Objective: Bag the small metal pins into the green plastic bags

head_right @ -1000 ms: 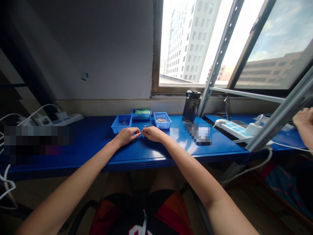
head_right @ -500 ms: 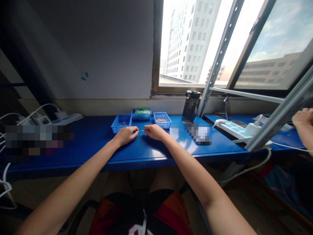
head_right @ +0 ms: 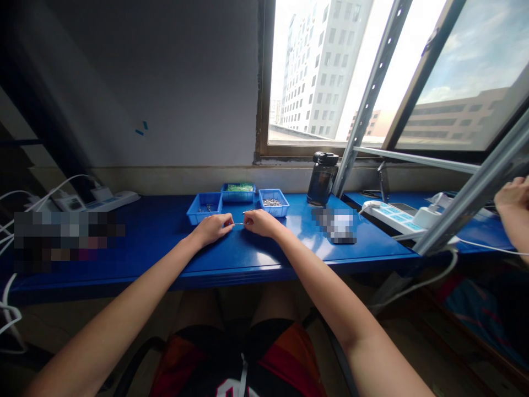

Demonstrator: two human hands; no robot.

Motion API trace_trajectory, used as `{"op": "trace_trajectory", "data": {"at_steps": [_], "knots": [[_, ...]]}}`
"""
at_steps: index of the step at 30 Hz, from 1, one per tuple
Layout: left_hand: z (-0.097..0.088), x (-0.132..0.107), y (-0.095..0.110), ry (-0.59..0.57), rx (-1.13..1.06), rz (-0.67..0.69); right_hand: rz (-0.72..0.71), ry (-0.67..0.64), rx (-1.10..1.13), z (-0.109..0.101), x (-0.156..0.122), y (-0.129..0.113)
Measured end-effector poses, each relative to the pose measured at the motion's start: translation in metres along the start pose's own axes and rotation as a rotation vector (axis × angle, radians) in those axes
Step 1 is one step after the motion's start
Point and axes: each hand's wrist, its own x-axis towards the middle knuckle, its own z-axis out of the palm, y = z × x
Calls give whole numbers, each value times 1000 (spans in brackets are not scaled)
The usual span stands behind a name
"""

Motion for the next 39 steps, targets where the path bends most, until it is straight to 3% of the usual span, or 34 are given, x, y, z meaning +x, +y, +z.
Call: {"op": "trace_trajectory", "data": {"at_steps": [39], "knots": [[-2,-1,6,-23,52,-97,44,-71,32,-6,0,-6]]}}
